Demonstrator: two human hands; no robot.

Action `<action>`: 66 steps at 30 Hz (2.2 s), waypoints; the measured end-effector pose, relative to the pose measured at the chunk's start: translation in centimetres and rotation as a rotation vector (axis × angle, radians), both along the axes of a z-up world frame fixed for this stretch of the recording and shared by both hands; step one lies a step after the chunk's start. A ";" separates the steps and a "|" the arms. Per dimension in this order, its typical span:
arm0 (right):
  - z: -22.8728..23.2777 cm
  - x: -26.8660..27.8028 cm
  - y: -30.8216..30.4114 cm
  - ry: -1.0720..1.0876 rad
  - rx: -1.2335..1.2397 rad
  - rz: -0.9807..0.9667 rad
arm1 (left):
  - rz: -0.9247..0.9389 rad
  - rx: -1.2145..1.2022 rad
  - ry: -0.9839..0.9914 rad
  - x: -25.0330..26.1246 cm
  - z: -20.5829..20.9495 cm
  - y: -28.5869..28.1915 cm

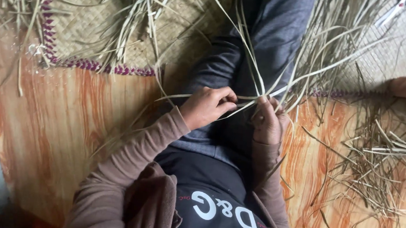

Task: Weaving dried plant strips into a bundle while sitting on the floor.

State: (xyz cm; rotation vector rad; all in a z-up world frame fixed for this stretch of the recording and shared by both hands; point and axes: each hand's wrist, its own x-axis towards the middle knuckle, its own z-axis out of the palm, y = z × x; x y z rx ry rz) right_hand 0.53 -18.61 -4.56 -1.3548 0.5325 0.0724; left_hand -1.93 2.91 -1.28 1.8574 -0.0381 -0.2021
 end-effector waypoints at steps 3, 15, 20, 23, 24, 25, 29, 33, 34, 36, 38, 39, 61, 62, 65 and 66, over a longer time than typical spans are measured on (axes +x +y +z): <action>-0.4 0.0 -0.4 0.006 0.009 0.014 | 0.001 -0.047 0.089 0.1 -0.8 -0.9; 2.2 0.1 1.4 0.018 -0.069 0.069 | -0.204 -0.246 -0.053 2.3 5.5 5.4; 2.7 0.0 1.6 0.007 -0.076 0.080 | -0.144 -0.624 0.022 2.7 7.7 9.3; 3.0 0.0 1.8 0.005 -0.064 0.081 | -0.144 -1.001 -0.027 2.8 7.1 10.3; 3.0 -0.1 1.7 0.003 -0.052 0.084 | -0.197 -1.219 -0.093 2.9 6.6 10.5; 3.4 0.0 1.7 0.001 -0.051 0.080 | -0.201 -1.218 -0.092 3.7 6.2 11.3; 4.8 0.1 1.9 0.124 0.029 0.095 | -0.239 -1.579 -0.177 6.1 3.3 14.0; 5.2 0.1 2.0 0.116 0.031 0.116 | 0.579 -2.015 -0.002 8.0 0.8 10.6; 4.3 0.2 1.9 0.112 0.034 0.116 | 0.574 -2.013 -0.006 7.6 0.2 9.0; 2.6 0.0 1.5 0.030 -0.063 0.061 | 1.002 -1.730 0.524 6.3 -1.4 5.5; 2.5 0.1 1.5 0.031 -0.064 0.054 | 0.875 -1.429 0.534 3.8 -3.0 3.1; 2.4 0.2 1.4 0.023 -0.064 0.058 | 0.745 -1.137 0.523 2.4 -3.7 1.8; 3.6 -0.7 2.6 -0.098 -0.197 0.156 | -0.021 -0.405 0.264 3.6 -4.3 -1.8; 3.7 -0.8 2.6 -0.099 -0.223 0.179 | 0.033 -0.400 0.301 3.7 -3.8 -2.3; 3.6 -1.1 2.5 -0.090 -0.246 0.192 | 0.130 -0.364 0.330 3.4 -3.0 -2.9; 3.5 -1.2 2.4 -0.086 -0.239 0.187 | 0.178 -0.331 0.317 3.2 -2.8 -2.9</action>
